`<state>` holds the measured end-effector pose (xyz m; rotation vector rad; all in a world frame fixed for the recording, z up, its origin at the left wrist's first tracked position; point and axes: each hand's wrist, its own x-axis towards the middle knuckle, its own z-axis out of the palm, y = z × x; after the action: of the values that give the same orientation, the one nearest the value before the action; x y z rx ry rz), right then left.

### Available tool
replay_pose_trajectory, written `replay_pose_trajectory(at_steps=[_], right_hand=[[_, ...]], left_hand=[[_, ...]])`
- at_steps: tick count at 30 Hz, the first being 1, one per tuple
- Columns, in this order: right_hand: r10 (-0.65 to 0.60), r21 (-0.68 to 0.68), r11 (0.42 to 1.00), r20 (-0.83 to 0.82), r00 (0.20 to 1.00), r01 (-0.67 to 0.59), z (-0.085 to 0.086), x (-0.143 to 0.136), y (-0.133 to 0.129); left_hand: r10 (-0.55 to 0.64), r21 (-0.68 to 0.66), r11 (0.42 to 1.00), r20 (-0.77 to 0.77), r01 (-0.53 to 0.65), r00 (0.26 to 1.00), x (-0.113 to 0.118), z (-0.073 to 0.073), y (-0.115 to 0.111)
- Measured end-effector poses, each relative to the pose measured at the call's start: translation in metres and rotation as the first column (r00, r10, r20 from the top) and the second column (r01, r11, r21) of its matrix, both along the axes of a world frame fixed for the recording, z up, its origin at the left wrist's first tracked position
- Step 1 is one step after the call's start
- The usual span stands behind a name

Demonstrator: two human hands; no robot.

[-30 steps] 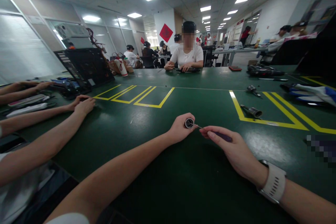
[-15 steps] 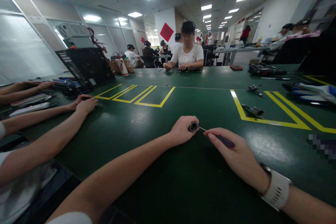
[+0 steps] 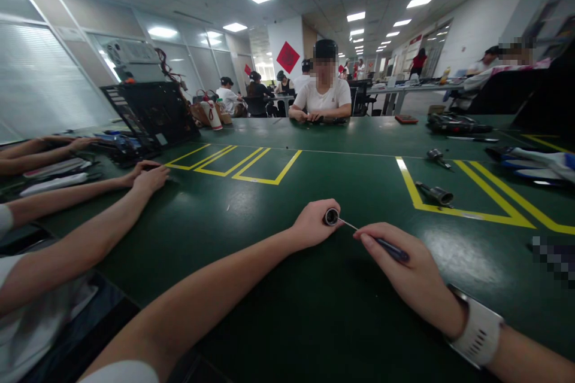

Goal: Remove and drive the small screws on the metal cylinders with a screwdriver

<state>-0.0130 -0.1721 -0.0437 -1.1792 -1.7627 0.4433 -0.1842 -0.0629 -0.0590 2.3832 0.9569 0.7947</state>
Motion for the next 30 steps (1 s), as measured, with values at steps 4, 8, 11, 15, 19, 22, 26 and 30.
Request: replay_pose_trajectory(at_steps=[4,8,11,15,19,22,26,30], right_hand=[[0.026,-0.024,0.999,0.009,1.0,-0.025,0.003,-0.001,-0.001],[0.063,-0.032,0.998,0.04,0.997,-0.062,0.003,-0.002,-0.001],[0.073,-0.031,0.997,0.073,0.995,-0.071,0.001,-0.003,-0.001],[0.101,0.034,0.994,0.121,0.988,-0.105,-0.001,-0.006,-0.002],[0.131,0.12,0.98,0.224,0.966,-0.161,-0.003,-0.01,-0.004],[0.115,0.168,0.971,0.302,0.946,-0.171,-0.005,-0.012,-0.007],[0.087,0.22,0.958,0.382,0.92,-0.183,-0.009,-0.013,-0.01],[0.067,0.248,0.951,0.425,0.903,-0.187,-0.011,-0.014,-0.011]], left_hand=[[-0.004,0.049,0.999,-0.07,0.007,0.998,-0.001,0.001,-0.001],[-0.015,0.116,0.993,-0.136,0.031,0.991,0.0,0.002,-0.003],[-0.048,0.185,0.979,-0.19,0.083,0.981,0.0,0.003,-0.005],[-0.044,0.231,0.968,-0.232,0.099,0.972,0.0,0.003,-0.006],[0.011,0.226,0.973,-0.189,0.033,0.982,-0.001,0.001,-0.005],[0.014,0.222,0.975,-0.19,0.029,0.982,-0.001,0.0,-0.004],[0.014,0.235,0.971,-0.205,0.035,0.979,-0.001,0.001,-0.005],[0.013,0.249,0.967,-0.23,0.046,0.973,-0.001,0.002,-0.007]])
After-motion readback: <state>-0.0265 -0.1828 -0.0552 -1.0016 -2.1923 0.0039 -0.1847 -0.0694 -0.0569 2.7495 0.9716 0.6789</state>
